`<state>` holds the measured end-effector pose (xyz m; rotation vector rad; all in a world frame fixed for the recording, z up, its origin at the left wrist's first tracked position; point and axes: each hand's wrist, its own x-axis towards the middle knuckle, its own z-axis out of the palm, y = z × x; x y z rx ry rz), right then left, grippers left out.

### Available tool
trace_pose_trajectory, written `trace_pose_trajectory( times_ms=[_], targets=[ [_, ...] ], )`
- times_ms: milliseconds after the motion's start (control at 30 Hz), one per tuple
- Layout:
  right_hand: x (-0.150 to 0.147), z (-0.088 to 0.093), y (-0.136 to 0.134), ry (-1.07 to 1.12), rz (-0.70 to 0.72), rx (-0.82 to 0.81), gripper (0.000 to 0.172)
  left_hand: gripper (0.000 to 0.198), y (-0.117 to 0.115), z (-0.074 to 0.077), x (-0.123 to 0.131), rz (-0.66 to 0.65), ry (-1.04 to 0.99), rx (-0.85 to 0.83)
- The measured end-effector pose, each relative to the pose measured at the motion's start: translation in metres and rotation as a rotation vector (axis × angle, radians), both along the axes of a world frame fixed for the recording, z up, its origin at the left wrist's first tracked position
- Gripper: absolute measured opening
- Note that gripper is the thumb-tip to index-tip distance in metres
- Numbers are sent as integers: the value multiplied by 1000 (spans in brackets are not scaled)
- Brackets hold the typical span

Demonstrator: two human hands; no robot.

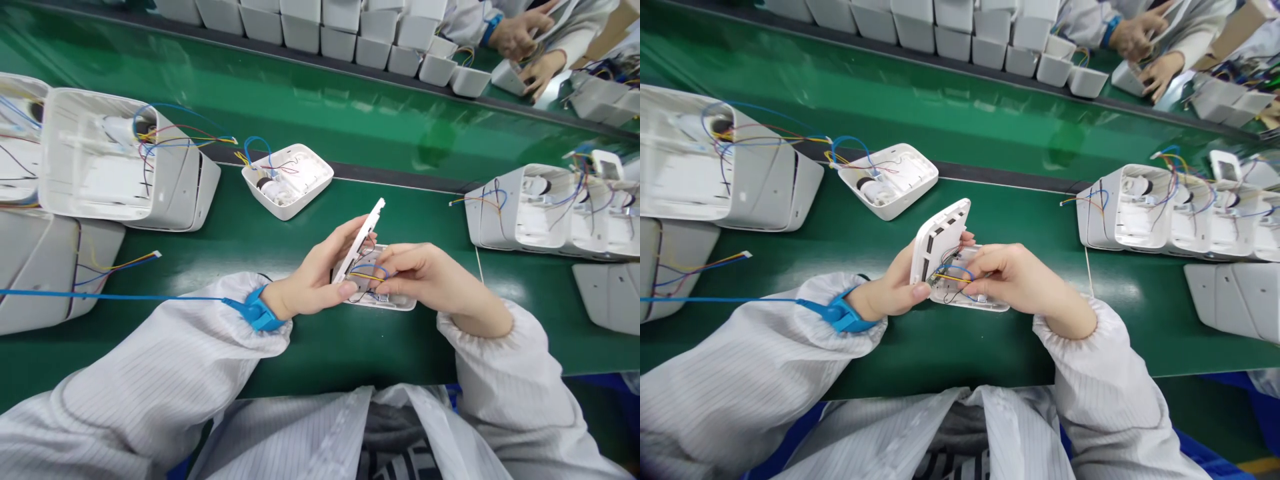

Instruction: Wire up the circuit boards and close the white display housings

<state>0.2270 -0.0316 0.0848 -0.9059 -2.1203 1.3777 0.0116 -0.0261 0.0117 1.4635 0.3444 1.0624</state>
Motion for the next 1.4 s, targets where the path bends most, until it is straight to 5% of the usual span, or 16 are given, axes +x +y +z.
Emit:
trace_pose_trajectory(
  times_ms=[233,667,933,1100,1200,1300,1400],
  targets=[
    [-3,-11,2,-416,-91,612,14,81,1,6,1,10,24,102],
    [-10,-20,-2,-589,-229,724,21,94,1,0,0,110,176,197],
    [-12,-26,-3,-555,-275,741,21,97,2,2,3,170,225,283],
    [-12,-30,-4,-594,-295,756,20,96,5,13,-1,223,324,529],
    [-12,-30,-1,-610,-277,709,21,91,8,20,-5,130,460,640],
    [-5,-28,8,-553,-240,521,11,87,10,24,-7,36,587,671],
    [11,-21,21,-388,-181,162,10,84,13,24,-8,1,630,664]
  ],
)
